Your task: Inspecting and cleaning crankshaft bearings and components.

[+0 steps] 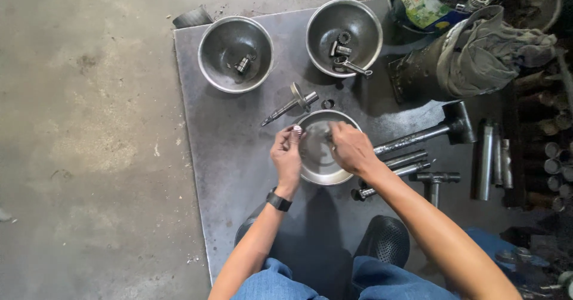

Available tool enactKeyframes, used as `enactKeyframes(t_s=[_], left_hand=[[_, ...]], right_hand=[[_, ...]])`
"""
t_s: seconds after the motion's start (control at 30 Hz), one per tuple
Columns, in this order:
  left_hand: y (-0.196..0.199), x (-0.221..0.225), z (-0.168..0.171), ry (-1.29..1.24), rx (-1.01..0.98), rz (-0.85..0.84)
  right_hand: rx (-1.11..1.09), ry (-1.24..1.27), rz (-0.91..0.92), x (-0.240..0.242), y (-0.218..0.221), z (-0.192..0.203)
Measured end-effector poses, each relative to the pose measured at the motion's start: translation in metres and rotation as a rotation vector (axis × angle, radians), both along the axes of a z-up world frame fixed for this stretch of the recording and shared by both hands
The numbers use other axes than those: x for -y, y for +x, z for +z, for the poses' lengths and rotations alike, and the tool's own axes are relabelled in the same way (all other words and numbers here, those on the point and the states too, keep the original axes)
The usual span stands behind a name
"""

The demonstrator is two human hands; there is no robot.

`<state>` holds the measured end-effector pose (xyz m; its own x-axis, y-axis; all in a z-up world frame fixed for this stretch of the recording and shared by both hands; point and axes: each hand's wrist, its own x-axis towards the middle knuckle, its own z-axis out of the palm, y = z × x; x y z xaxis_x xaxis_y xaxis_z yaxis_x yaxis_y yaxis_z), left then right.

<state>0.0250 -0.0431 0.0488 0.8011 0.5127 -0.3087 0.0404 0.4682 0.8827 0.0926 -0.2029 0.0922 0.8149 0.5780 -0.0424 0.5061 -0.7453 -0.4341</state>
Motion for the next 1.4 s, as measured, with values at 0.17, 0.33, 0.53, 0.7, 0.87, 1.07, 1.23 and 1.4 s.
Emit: enactKeyframes(t_s=[0.17, 0.33, 0.53, 0.7, 0.87, 1.07, 1.23, 1.4], left_hand=[[0.002, -0.023, 0.008, 0.056, 0.061, -0.100], [-0.004, -0.018, -0.021, 0.128, -0.024, -0.185], [-0.001, -0.019, 0.000, -0.028, -0.021, -0.292], [-0.005, -0.020, -0.016, -0.203, -0.155, -0.245], [-0.005, -0.014, -0.001, -0.207, -0.091, -0.329], [-0.007, -0.015, 0.005, -0.179, -0.125, -0.381], [-0.008, -0.018, -0.001, -0.173, -0.130, -0.385], [-0.008, -0.013, 0.002, -0.103, -0.154, -0.385]], right_hand=[[0.059, -0.124, -0.344, 0.069, 0.031, -0.043], [0.043, -0.301, -0.481, 0.105, 0.043, -0.083], [0.176, -0.094, -0.432, 0.074, 0.038, -0.036], [0.153, 0.177, -0.370, 0.066, 0.029, -0.022], [0.101, 0.295, -0.285, 0.043, 0.011, -0.014], [-0.071, 0.369, -0.230, 0.018, -0.006, 0.009], [-0.204, 0.408, -0.200, 0.012, -0.010, 0.013], [-0.141, 0.501, -0.039, 0.006, -0.016, 0.019]])
